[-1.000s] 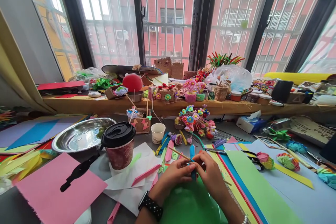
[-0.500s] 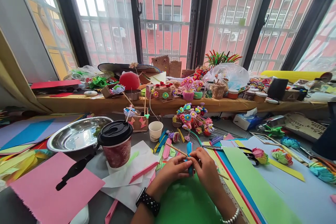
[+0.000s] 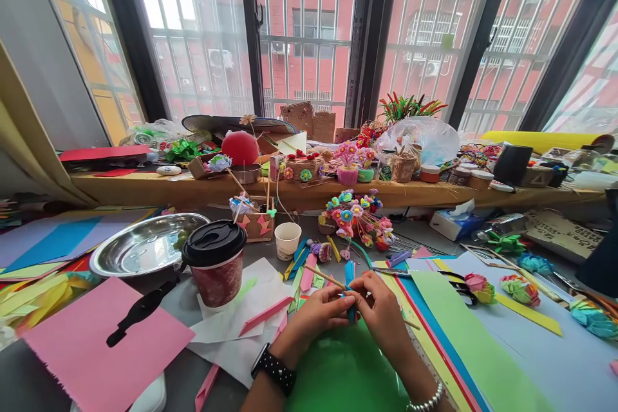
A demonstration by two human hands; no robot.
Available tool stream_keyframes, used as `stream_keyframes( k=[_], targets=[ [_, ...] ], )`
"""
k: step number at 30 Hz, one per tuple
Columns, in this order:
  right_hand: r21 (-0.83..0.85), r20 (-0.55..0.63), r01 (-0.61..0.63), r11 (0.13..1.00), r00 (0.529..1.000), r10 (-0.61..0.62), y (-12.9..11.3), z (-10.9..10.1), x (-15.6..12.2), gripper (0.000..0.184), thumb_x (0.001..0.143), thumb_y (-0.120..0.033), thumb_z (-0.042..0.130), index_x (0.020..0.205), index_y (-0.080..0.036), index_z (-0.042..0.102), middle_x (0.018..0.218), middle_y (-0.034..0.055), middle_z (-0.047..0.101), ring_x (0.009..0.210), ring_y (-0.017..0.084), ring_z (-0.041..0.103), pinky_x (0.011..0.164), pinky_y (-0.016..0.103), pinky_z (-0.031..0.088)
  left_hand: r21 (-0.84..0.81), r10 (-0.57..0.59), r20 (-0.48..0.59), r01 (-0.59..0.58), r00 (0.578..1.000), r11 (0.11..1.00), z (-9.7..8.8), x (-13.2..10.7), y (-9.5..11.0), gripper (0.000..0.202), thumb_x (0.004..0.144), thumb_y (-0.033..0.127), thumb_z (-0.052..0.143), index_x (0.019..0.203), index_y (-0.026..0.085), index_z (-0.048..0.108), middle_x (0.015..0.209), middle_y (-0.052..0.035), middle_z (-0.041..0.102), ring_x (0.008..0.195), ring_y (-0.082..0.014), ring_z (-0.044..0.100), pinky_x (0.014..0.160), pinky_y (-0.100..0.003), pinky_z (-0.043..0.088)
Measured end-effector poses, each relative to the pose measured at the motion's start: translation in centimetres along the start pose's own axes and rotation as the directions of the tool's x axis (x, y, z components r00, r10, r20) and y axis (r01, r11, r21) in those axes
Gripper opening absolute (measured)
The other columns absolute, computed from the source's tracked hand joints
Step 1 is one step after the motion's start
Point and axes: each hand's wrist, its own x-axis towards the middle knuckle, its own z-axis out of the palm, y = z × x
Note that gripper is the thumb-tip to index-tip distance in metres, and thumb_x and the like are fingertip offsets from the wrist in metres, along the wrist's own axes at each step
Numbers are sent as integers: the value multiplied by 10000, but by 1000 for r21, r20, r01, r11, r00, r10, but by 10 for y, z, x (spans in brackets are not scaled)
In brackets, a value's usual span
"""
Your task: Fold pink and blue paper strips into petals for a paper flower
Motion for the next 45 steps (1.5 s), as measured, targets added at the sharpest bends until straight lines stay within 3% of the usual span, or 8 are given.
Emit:
stream_keyframes(
  k=[7, 16, 21, 24, 31, 37, 41, 45],
  targets=[
    [47, 20, -25, 999, 1000, 24, 2, 0, 1, 114, 764, -211, 480, 696, -178, 565, 701, 15, 513, 606, 135, 527, 504, 234, 429, -10, -10, -10, 10, 1000, 1000, 1, -1, 1, 372, 583, 331, 697, 882, 135, 594, 860, -55, 620, 754, -133, 584, 737, -272, 430],
    [-10, 7, 8, 1000, 1000, -8, -4, -4, 1, 160, 791, -263, 471, 714, -177, 581, 702, 25, 539, 612, 137, 518, 538, 241, 417, 33, 36, 9, -37, 999, 999, 0, -1, 1, 402, 595, 325, 689, 938, 140, 592, 910, -73, 617, 810, -157, 583, 735, -269, 432],
    [-47, -71, -1, 999, 997, -2, -6, -13, 3, 285, 836, -355, 402, 747, -177, 607, 707, 41, 562, 643, 149, 521, 571, 253, 402, 53, 34, 39, -36, 999, 998, 3, -5, 5, 427, 599, 319, 686, 972, 138, 583, 925, -93, 620, 817, -173, 591, 744, -284, 423],
    [-83, -114, -37, 996, 993, 27, -4, -20, 4, 262, 795, -397, 471, 737, -177, 603, 717, 38, 564, 614, 145, 500, 557, 254, 390, 55, 28, 14, -29, 1000, 998, 5, -6, 8, 403, 586, 312, 693, 930, 126, 593, 903, -93, 624, 807, -172, 589, 754, -291, 414],
    [-86, 26, 33, 996, 999, -31, -6, -22, 4, 179, 718, -340, 593, 802, -183, 615, 773, 33, 566, 660, 149, 524, 571, 241, 402, 67, 60, -27, -58, 998, 996, 6, -4, 4, 388, 574, 335, 695, 871, 117, 575, 755, -46, 621, 736, -160, 588, 689, -266, 412],
    [-138, 75, 103, 985, 993, -93, -7, -18, 3, 124, 742, -288, 572, 806, -193, 617, 764, 27, 542, 711, 154, 532, 620, 243, 404, 297, 149, 15, -146, 989, 944, 5, -2, 2, 289, 626, 402, 625, 705, 125, 597, 628, -3, 579, 634, -123, 535, 602, -228, 381],
    [-205, 37, 115, 972, 993, -110, -6, -15, 2, 130, 778, -260, 518, 706, -178, 588, 702, 22, 531, 663, 145, 510, 593, 241, 383, 353, 199, 48, -203, 979, 913, 7, -3, 4, 259, 640, 380, 618, 673, 124, 598, 609, -2, 581, 572, -104, 520, 567, -222, 381],
    [-201, -86, 76, 977, 992, -94, -5, -14, 1, 146, 776, -249, 509, 656, -176, 548, 645, 2, 498, 563, 119, 453, 518, 226, 355, 240, 180, -59, -161, 982, 957, 9, -3, 5, 303, 576, 335, 687, 779, 129, 595, 661, -16, 611, 642, -132, 584, 610, -237, 428]
  ],
)
